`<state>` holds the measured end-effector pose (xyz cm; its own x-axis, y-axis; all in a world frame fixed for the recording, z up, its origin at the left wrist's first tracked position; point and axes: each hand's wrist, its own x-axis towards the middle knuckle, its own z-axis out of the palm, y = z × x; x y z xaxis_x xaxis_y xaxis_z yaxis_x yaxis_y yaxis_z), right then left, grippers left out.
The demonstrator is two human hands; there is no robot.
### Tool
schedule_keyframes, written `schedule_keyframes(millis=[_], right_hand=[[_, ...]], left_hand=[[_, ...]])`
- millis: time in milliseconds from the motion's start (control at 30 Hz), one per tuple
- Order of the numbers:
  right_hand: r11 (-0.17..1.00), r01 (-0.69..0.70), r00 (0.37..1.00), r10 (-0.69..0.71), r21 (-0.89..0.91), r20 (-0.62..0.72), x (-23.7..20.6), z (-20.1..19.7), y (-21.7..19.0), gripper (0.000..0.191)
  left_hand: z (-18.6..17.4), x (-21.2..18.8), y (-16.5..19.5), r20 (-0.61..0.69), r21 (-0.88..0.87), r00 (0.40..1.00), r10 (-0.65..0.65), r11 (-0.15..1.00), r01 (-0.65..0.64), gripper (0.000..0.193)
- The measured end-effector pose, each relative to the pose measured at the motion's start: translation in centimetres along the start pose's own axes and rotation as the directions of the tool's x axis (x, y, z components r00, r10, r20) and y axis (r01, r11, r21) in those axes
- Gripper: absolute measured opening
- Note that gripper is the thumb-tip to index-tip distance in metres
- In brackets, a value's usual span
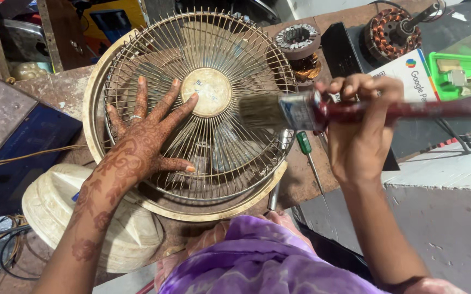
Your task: The person uses pliers and a screwdriver to adjust copper windings on a motor stator, then cleans a fan cage with a brush. The person handles the stator and fan components on a workbench, using tools to manipulate the windings and brush the fan surface.
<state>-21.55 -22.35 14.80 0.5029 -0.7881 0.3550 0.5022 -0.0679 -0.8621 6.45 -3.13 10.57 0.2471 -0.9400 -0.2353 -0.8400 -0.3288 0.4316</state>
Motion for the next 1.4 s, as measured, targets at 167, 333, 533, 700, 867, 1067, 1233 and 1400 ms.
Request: schedule_keyframes(millis=[167,333,533,700,867,1067,1233,1400], right_hand=[[0.756,0.15,0.988,-0.094,-0.637,0.121,-2.7,1.7,-1.1,0.041],[0.626,0.002,0.998,0.046,-0.78,0.039,-4.5,0.2,-2.9,0.029],[0.66,-0.036,0.998,-0.011,-0.75,-0.058,1.0,3.9,-2.2,0.026],[0.705,0.433,0.891,-0.43,-0.562,0.147,7.6,9.2,3.2,0.031],[0.786,0.049,0.999,-0.05,-0.616,0.015,3.9,2.8,1.0,0.016],[0.584,0.251,0.957,-0.028,-0.772,0.29,5.0,1.7,-0.9,0.029],[0.777,0.419,0.908,-0.368,-0.47,0.2,8.6,8.5,5.7,0.038],[0.81,0.127,0.983,-0.027,-0.573,0.181,5.3,2.9,1.1,0.035]], left_hand=[[-0.1,0.1,0.1,-0.009,0.001,1.0,0.016,1.0,-0.016,0.136],[0.0,-0.2,0.7,-0.008,0.027,1.0,0.009,1.0,-0.008,0.137],[-0.1,0.1,1.0,0.044,0.073,0.999,-0.033,0.997,0.029,0.135],[-0.4,0.4,1.1,0.049,0.052,0.999,-0.024,0.998,0.021,0.137],[-0.6,-0.1,1.3,0.035,0.019,0.999,-0.03,0.999,0.03,0.135],[-0.3,-0.1,1.3,-0.011,0.008,1.0,-0.005,1.0,0.006,0.136],[-0.5,0.1,1.4,0.0,0.011,1.0,-0.008,1.0,0.008,0.135],[-0.6,-0.1,1.7,0.022,-0.007,0.999,-0.037,0.999,0.037,0.135]])
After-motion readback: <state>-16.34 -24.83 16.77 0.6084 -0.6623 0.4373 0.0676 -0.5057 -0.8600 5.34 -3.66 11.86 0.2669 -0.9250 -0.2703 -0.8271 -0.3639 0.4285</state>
